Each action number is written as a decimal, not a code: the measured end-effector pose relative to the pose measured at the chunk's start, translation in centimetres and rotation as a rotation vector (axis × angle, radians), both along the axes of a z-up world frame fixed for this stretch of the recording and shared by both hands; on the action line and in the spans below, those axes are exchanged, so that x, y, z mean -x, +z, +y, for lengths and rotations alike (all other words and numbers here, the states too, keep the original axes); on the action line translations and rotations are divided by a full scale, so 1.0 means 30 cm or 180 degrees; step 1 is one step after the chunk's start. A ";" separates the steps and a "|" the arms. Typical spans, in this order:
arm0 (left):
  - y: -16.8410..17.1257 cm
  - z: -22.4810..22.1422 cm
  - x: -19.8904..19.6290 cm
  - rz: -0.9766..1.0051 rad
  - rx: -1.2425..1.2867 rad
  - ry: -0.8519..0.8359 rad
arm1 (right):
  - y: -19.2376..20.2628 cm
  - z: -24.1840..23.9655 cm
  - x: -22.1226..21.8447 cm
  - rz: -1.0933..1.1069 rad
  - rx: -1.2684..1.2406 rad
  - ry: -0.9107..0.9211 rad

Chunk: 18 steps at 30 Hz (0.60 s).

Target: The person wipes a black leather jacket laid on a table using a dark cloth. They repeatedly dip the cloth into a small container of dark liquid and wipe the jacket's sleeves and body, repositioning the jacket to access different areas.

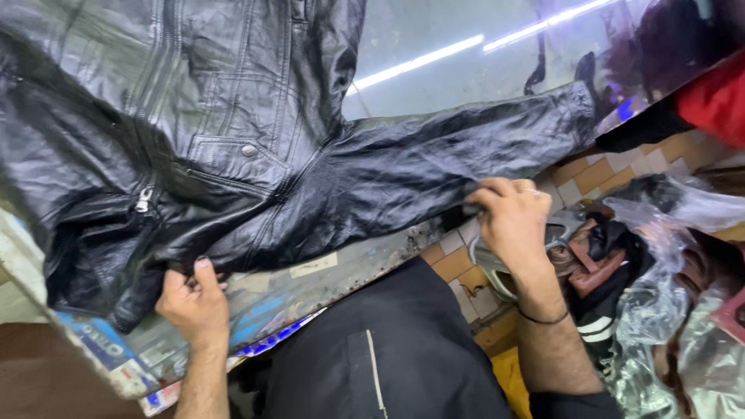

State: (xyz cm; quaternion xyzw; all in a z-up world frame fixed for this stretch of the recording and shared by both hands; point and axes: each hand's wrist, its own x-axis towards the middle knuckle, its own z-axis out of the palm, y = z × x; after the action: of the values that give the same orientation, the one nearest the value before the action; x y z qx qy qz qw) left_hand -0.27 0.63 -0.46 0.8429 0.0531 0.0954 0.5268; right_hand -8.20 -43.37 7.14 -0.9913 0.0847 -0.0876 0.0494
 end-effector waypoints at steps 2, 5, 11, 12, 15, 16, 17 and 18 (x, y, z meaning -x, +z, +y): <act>-0.013 -0.006 0.000 0.0079 0.0022 0.0046 | -0.008 -0.069 0.038 -0.0404 0.0017 -0.0130; -0.018 -0.002 0.003 0.0105 0.0127 0.0019 | -0.042 -0.121 0.069 -0.0673 -0.0056 -0.0097; -0.001 -0.010 0.007 0.0031 0.0063 -0.0021 | -0.102 -0.167 0.015 -0.0932 0.0261 -0.0656; 0.002 -0.016 0.009 -0.0009 0.0079 -0.0035 | -0.105 -0.180 -0.002 -0.1067 -0.0047 -0.0095; 0.008 -0.016 -0.002 0.0004 0.0059 -0.0064 | -0.108 -0.219 -0.042 -0.1102 -0.0394 0.0544; 0.005 -0.011 -0.004 -0.0013 -0.0007 -0.0103 | -0.110 -0.229 -0.046 -0.1048 -0.0418 0.0587; 0.000 -0.008 0.003 -0.0026 -0.0066 -0.0116 | -0.109 -0.243 -0.050 -0.1068 -0.0172 0.0126; -0.008 -0.004 0.008 -0.0039 -0.0125 -0.0129 | -0.109 -0.255 -0.050 -0.1083 0.0076 -0.0335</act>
State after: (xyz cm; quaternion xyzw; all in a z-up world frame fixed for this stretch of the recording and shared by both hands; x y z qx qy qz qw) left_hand -0.50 0.49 -0.70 0.8534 0.0309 0.0908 0.5124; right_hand -6.70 -51.01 3.86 -0.9569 0.1258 -0.2575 0.0465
